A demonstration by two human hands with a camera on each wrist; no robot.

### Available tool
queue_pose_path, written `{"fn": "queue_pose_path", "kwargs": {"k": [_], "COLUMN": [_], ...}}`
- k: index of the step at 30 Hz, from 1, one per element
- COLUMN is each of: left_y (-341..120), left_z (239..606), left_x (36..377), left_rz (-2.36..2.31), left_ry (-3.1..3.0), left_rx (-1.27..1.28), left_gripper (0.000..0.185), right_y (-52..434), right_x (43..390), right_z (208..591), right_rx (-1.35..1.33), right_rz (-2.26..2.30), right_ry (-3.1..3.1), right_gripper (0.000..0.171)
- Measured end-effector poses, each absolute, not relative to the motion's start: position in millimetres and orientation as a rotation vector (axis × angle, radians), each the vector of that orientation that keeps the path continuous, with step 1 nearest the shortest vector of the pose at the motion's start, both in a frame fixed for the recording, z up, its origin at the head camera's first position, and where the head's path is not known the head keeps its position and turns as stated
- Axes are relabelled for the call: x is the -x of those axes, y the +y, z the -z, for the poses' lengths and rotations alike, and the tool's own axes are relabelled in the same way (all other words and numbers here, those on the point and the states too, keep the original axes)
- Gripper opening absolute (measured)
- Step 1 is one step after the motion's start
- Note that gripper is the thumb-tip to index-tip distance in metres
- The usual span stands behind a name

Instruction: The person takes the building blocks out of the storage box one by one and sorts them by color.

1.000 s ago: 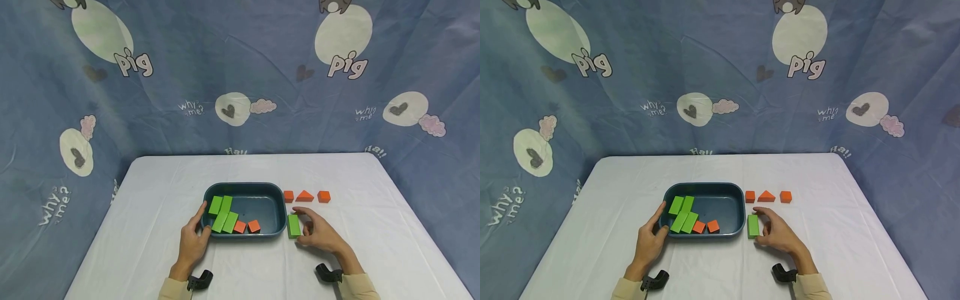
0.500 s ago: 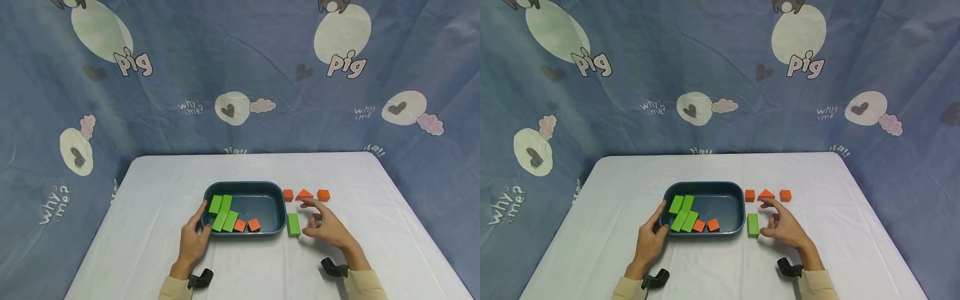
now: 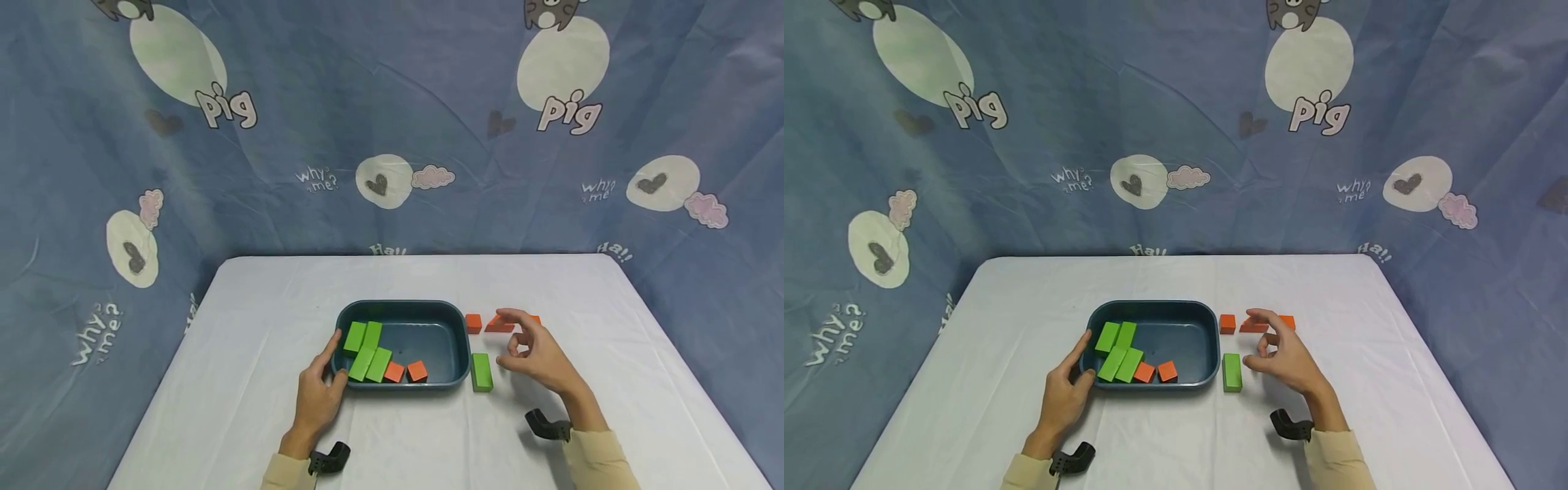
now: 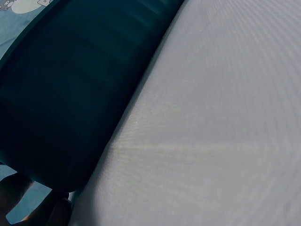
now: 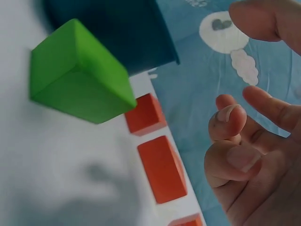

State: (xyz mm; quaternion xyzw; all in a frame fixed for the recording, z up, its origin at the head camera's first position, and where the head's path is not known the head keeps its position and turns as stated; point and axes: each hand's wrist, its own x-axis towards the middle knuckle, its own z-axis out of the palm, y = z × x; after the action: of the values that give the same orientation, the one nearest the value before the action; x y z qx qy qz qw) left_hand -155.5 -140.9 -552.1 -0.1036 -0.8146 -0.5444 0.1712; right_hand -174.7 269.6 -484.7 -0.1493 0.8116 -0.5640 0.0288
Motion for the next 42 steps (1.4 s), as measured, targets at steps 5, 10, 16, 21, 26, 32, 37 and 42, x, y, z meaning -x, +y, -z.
{"fn": "queue_pose_path", "kwargs": {"k": [5,10,16,21,26,32,37,42], "left_y": [-142.0,-141.5,-140.7,-141.4,-142.8,-143.8,-144.4,-145.0], "left_z": [553.8,553.9,553.5,553.5,553.7,553.5,552.9,553.1], "left_x": [156.8,157.8,157.7,157.4,156.6,155.8,156.1,156.1], "left_rz": [1.544,1.555,1.560,1.550,1.539,1.534,1.534,1.529], "left_ry": [-2.305,-2.290,-2.294,-2.302,-2.306,-2.307,-2.299,-2.290], "left_rx": [0.295,0.302,0.302,0.299,0.293,0.278,0.285,0.289], "left_gripper": [0.074,0.073,0.072,0.072,0.071,0.071,0.072,0.072], "right_y": [261.7,248.8,235.4,227.9,219.7,207.6,195.2,184.8], "right_x": [185.6,195.6,205.4,211.6,216.5,224.2,229.8,234.5], "right_z": [476.4,467.4,461.1,458.7,455.6,452.7,450.7,449.8], "right_rx": [0.494,0.548,0.581,0.640,0.681,0.736,0.776,0.819], "right_rz": [1.761,1.783,1.821,1.843,1.830,1.828,1.824,1.804], "right_ry": [2.525,2.501,2.431,2.388,2.402,2.403,2.379,2.380], "right_gripper": [0.071,0.069,0.067,0.067,0.065,0.062,0.062,0.063]}}
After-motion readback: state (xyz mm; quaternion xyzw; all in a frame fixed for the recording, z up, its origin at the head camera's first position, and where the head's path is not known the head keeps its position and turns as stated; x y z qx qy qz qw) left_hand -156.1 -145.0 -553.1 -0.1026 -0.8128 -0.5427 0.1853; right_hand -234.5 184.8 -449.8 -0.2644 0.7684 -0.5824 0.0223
